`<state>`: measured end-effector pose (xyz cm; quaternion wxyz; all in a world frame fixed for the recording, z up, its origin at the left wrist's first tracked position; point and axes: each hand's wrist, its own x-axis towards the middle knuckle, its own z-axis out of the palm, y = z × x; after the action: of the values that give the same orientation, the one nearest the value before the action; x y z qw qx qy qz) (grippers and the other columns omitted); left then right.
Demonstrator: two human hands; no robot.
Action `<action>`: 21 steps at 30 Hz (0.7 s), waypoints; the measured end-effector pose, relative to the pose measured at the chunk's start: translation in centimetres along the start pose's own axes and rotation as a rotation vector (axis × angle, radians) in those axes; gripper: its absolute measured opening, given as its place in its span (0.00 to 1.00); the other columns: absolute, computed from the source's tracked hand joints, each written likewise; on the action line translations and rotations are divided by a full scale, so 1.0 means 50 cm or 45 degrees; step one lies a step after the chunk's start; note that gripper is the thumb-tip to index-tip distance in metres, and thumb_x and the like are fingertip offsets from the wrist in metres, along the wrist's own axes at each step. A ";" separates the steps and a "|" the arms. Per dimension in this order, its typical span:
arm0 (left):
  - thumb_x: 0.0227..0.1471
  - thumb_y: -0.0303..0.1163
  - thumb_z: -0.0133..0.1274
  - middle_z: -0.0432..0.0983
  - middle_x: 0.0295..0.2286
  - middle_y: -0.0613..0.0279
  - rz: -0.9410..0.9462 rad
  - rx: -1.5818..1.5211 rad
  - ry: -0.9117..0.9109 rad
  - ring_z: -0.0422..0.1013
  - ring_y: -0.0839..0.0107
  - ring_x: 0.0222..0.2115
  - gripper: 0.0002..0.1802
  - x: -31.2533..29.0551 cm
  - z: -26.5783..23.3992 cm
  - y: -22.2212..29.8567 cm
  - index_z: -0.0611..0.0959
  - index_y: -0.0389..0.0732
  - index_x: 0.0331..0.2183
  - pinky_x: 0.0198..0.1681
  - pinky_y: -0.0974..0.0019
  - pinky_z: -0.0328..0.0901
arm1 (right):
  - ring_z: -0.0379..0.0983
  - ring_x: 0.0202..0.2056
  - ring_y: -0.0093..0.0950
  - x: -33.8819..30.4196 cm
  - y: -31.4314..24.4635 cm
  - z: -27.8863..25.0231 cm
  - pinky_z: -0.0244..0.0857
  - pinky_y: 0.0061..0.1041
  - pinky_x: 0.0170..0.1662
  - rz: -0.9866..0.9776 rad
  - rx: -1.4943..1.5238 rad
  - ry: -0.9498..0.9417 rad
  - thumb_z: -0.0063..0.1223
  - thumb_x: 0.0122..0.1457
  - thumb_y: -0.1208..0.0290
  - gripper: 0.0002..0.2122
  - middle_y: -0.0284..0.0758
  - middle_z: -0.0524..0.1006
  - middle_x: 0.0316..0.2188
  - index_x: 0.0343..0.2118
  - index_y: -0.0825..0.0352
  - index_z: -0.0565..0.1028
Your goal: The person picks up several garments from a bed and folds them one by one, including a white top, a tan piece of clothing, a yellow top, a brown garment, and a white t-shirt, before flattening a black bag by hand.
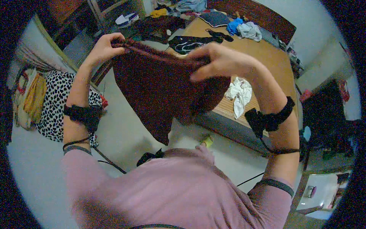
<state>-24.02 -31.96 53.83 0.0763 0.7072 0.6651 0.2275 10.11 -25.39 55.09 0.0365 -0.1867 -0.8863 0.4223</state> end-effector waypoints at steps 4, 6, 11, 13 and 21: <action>0.38 0.22 0.51 0.74 0.28 0.66 0.261 -0.585 -0.101 0.69 0.77 0.32 0.13 0.033 0.066 0.002 0.77 0.35 0.33 0.38 0.72 0.65 | 0.70 0.38 0.21 -0.013 -0.033 0.048 0.64 0.22 0.45 -0.017 0.286 -0.363 0.58 0.47 0.73 0.21 0.32 0.77 0.36 0.46 0.70 0.72; 0.37 0.18 0.47 0.74 0.31 0.67 0.432 -0.685 -0.115 0.69 0.78 0.34 0.15 0.045 0.090 0.022 0.77 0.35 0.33 0.41 0.74 0.63 | 0.70 0.42 0.25 -0.006 -0.018 0.063 0.62 0.24 0.48 -0.220 0.194 -0.442 0.55 0.49 0.76 0.17 0.36 0.75 0.40 0.44 0.70 0.72; 0.42 0.22 0.50 0.73 0.37 0.63 0.548 -1.141 -0.140 0.68 0.75 0.41 0.14 0.083 0.161 0.103 0.77 0.36 0.37 0.48 0.70 0.62 | 0.70 0.42 0.33 0.021 0.008 0.077 0.62 0.24 0.45 -0.760 0.159 -0.182 0.49 0.49 0.86 0.09 0.42 0.71 0.43 0.34 0.71 0.75; 0.41 0.16 0.45 0.74 0.36 0.64 0.579 -1.273 -0.110 0.69 0.76 0.40 0.18 0.094 0.194 0.125 0.77 0.36 0.38 0.48 0.71 0.62 | 0.71 0.41 0.34 0.021 -0.008 0.068 0.64 0.25 0.44 -0.738 0.069 -0.199 0.52 0.45 0.85 0.12 0.40 0.72 0.41 0.34 0.68 0.76; 0.43 0.29 0.61 0.72 0.41 0.61 0.563 -1.560 -0.433 0.68 0.75 0.42 0.25 0.129 0.228 0.178 0.72 0.36 0.45 0.48 0.68 0.65 | 0.72 0.39 0.38 0.027 0.008 0.013 0.70 0.34 0.40 -0.584 -1.016 0.689 0.55 0.41 0.77 0.28 0.32 0.68 0.43 0.49 0.51 0.68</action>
<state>-11.07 -24.35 48.80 0.5189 0.6817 0.2343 0.4595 8.82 -25.14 54.24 0.2813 -0.0897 -0.9549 -0.0296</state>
